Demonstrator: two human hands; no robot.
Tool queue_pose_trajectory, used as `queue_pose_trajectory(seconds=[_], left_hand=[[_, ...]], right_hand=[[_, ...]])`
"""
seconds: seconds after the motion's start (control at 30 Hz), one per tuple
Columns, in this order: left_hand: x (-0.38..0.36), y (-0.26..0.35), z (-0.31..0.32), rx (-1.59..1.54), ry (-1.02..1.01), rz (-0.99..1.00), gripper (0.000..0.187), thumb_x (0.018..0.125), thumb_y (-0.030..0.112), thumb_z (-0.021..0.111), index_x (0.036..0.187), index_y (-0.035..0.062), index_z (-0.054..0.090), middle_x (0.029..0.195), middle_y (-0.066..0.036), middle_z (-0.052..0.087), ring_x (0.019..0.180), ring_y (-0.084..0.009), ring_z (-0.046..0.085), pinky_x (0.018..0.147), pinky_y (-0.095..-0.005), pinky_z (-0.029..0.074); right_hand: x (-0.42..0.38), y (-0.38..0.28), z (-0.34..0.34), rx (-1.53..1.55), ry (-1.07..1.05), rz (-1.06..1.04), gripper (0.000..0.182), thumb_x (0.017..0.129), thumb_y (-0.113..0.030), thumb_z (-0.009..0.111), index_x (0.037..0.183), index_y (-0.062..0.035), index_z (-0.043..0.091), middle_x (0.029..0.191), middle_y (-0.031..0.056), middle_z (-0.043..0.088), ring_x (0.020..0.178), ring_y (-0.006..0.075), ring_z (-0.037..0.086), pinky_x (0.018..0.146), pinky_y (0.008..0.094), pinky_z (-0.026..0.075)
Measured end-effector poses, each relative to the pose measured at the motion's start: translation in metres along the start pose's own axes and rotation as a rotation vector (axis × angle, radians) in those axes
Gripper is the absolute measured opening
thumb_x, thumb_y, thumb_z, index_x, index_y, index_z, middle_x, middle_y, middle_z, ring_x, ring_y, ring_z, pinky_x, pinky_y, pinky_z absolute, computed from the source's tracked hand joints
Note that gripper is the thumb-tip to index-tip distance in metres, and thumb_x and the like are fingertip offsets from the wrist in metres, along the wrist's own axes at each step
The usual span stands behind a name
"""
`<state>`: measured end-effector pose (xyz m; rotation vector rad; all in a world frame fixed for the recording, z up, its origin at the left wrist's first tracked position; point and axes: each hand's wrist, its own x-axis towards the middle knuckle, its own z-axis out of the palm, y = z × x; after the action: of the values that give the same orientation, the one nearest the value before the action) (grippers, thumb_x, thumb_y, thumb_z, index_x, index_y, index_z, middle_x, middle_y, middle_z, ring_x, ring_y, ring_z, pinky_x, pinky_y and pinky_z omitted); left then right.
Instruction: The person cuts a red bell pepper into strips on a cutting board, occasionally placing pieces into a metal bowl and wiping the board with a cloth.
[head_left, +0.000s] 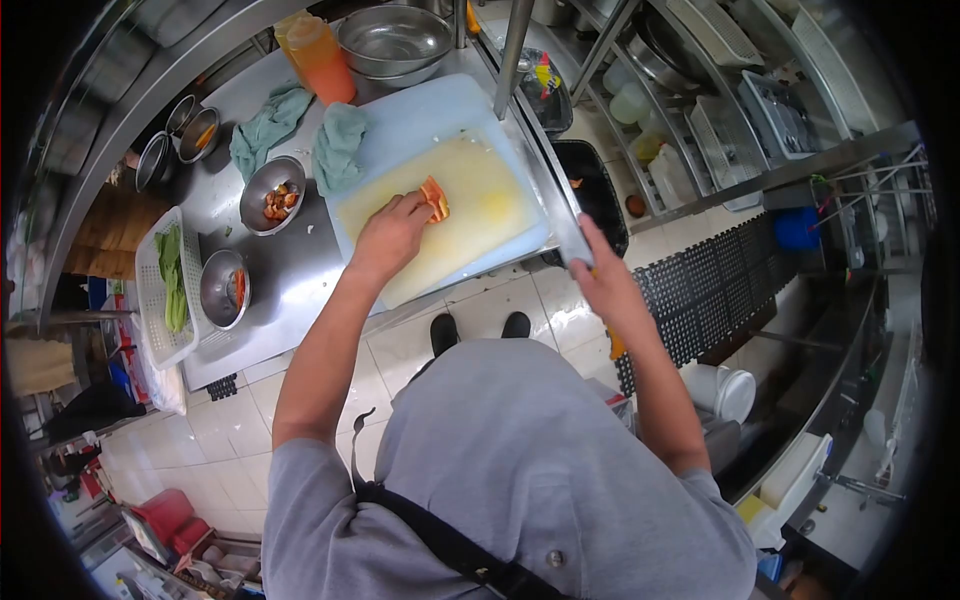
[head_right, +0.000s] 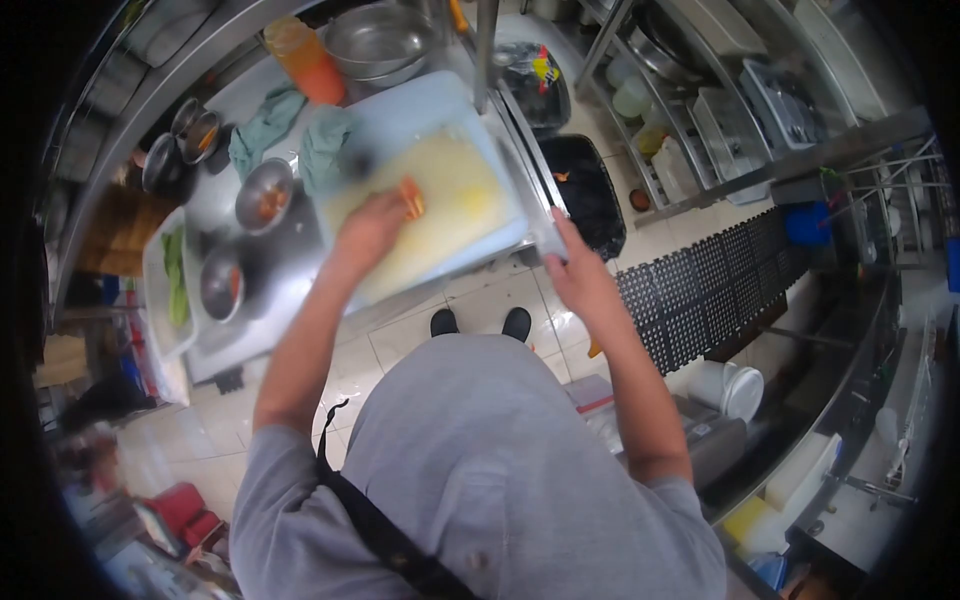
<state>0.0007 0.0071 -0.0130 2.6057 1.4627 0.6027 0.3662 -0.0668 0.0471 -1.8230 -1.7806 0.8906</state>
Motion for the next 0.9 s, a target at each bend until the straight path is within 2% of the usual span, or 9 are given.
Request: queue_pose_trajectory(seconds=[0.03,0.07,0.1,0.2,0.33,0.5,0.73,0.8,0.9], left_hand=[[0.0,0.001,-0.001,0.0,-0.002,-0.003,0.025,0.09,0.003,0.066,0.114,0.004,0.069,0.13,-0.01,0.066,0.113,-0.0309,0.067,0.094,-0.0447,0.06],[-0.002,0.002,-0.002,-0.04,0.024,0.019,0.025,0.09,0.002,0.066,0.114,0.0041,0.069,0.129,-0.01,0.066,0.112,-0.0313,0.068,0.094,-0.0447,0.06],[-0.004,0.003,-0.001,-0.079,0.051,0.039,0.024,0.091,0.002,0.066,0.115,0.0041,0.069,0.129,-0.01,0.066,0.112,-0.0317,0.068,0.093,-0.0448,0.06],[-0.007,0.005,0.002,-0.106,0.098,-0.002,0.025,0.092,0.001,0.067,0.117,0.0047,0.07,0.128,-0.01,0.067,0.115,-0.0313,0.068,0.093,-0.0447,0.061],[-0.01,0.007,0.004,-0.109,0.131,-0.048,0.024,0.094,0.003,0.067,0.117,0.005,0.071,0.127,-0.01,0.068,0.116,-0.0308,0.068,0.094,-0.0447,0.06],[-0.018,0.004,0.007,-0.165,0.158,-0.042,0.019,0.095,0.007,0.069,0.115,0.0051,0.071,0.128,-0.009,0.068,0.113,-0.0315,0.069,0.094,-0.0454,0.06],[-0.029,0.003,0.003,-0.106,0.136,-0.038,0.018,0.093,0.008,0.072,0.111,0.0063,0.072,0.123,-0.006,0.07,0.104,-0.0304,0.068,0.091,-0.0437,0.059],[-0.035,0.006,0.0,-0.069,0.099,-0.045,0.02,0.092,0.01,0.073,0.111,0.0063,0.073,0.125,-0.007,0.071,0.104,-0.0298,0.066,0.093,-0.0428,0.057],[-0.042,0.012,-0.002,-0.056,0.097,-0.053,0.024,0.091,0.012,0.074,0.114,0.0055,0.073,0.129,-0.007,0.071,0.109,-0.0306,0.065,0.098,-0.0444,0.055]], right_hand=[[-0.003,-0.004,0.007,0.09,-0.034,-0.118,0.068,0.103,-0.019,0.066,0.167,-0.0203,0.042,0.123,0.0332,0.072,0.105,0.0484,0.073,0.095,0.0479,0.057],[-0.005,-0.01,0.015,0.064,-0.094,-0.121,0.069,0.103,-0.019,0.066,0.168,-0.0217,0.041,0.121,0.033,0.072,0.101,0.0466,0.074,0.093,0.0471,0.057],[-0.006,-0.012,0.023,0.064,-0.103,-0.121,0.069,0.103,-0.019,0.066,0.168,-0.0217,0.041,0.121,0.033,0.072,0.101,0.0466,0.074,0.093,0.0471,0.057],[-0.008,-0.025,0.04,0.03,-0.318,-0.127,0.069,0.104,-0.018,0.063,0.169,-0.0237,0.04,0.115,0.0336,0.071,0.1,0.0478,0.072,0.09,0.0488,0.057],[-0.008,-0.034,0.05,0.052,-0.35,-0.183,0.067,0.104,-0.016,0.062,0.168,-0.0236,0.042,0.113,0.0337,0.071,0.102,0.0491,0.071,0.091,0.0502,0.056],[-0.003,-0.042,0.049,-0.014,-0.428,-0.202,0.065,0.104,-0.015,0.061,0.167,-0.0186,0.044,0.115,0.0337,0.071,0.104,0.0495,0.07,0.093,0.0509,0.055],[-0.01,-0.045,0.058,0.001,-0.4,-0.121,0.064,0.105,-0.016,0.061,0.166,-0.0164,0.044,0.104,0.0319,0.073,0.096,0.0483,0.071,0.088,0.0506,0.056],[-0.01,-0.05,0.056,0.036,-0.461,-0.01,0.065,0.106,-0.017,0.064,0.168,-0.019,0.044,0.112,0.0308,0.074,0.098,0.04,0.074,0.093,0.0419,0.056],[-0.009,-0.051,0.057,0.057,-0.46,0.036,0.064,0.106,-0.018,0.064,0.167,-0.0176,0.045,0.12,0.0309,0.074,0.103,0.0377,0.074,0.097,0.0405,0.055]])
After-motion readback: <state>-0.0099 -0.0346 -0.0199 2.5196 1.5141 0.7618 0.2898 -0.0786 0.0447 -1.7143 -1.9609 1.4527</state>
